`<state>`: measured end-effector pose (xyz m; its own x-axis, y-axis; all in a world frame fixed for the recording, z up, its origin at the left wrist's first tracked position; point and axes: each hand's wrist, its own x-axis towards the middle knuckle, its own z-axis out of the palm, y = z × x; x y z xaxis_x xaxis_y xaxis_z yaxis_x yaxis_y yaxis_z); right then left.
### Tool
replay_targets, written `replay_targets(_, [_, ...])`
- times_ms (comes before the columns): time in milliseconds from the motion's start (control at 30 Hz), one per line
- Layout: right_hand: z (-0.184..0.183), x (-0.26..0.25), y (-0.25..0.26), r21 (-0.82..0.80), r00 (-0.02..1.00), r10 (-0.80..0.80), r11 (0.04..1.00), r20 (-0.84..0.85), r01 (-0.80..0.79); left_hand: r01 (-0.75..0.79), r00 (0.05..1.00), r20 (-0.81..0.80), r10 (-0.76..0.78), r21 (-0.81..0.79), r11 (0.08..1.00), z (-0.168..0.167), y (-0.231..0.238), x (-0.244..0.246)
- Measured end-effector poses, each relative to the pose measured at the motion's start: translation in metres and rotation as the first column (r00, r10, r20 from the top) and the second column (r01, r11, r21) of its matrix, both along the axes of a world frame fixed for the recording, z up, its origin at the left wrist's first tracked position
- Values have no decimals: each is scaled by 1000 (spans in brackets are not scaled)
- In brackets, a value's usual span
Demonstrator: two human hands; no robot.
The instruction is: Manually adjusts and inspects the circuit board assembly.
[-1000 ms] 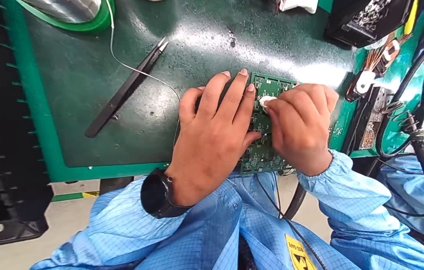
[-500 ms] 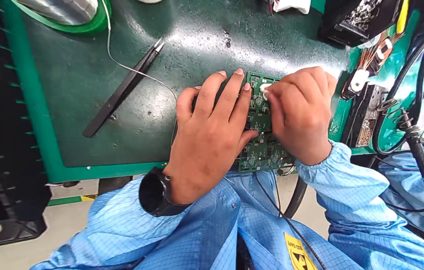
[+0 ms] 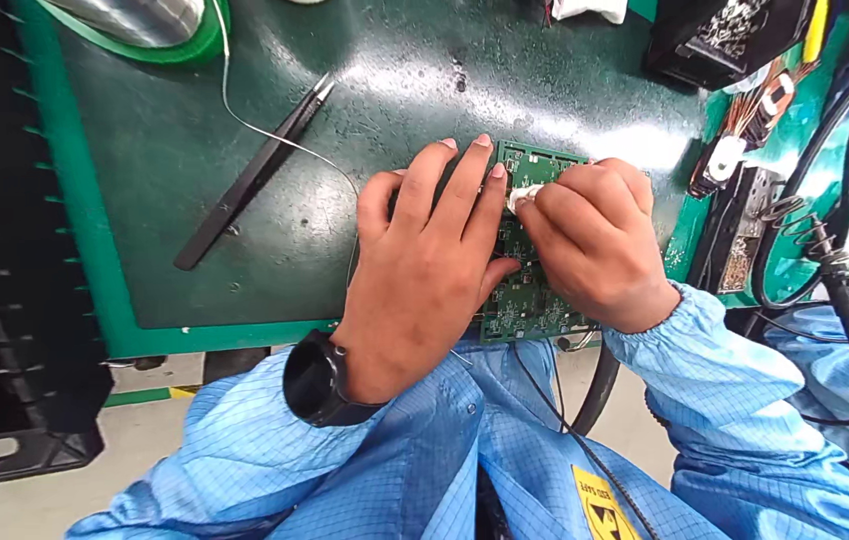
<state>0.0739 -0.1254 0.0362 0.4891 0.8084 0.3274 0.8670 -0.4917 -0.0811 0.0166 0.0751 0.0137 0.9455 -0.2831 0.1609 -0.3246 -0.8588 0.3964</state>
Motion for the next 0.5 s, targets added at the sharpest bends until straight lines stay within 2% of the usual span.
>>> replay_targets(133, [-5,5,2,18,999,-15,1000,34,15,4,1000,-2,-4,8,1000,1,0,1])
replay_targets(233, [-2,-1,2,21,1000,-24,999,-6,24,8,1000,-3,-8,7,1000,1,1,0])
replay_targets(400, [-5,6,8,26,994,-114,993,-3,114,5,1000,-2,-5,1,1000,1,0,0])
replay_targets(500, [6,-9,1,132,972,-121,980,-202,149,2,1000,13,-2,-1,1000,0,0,0])
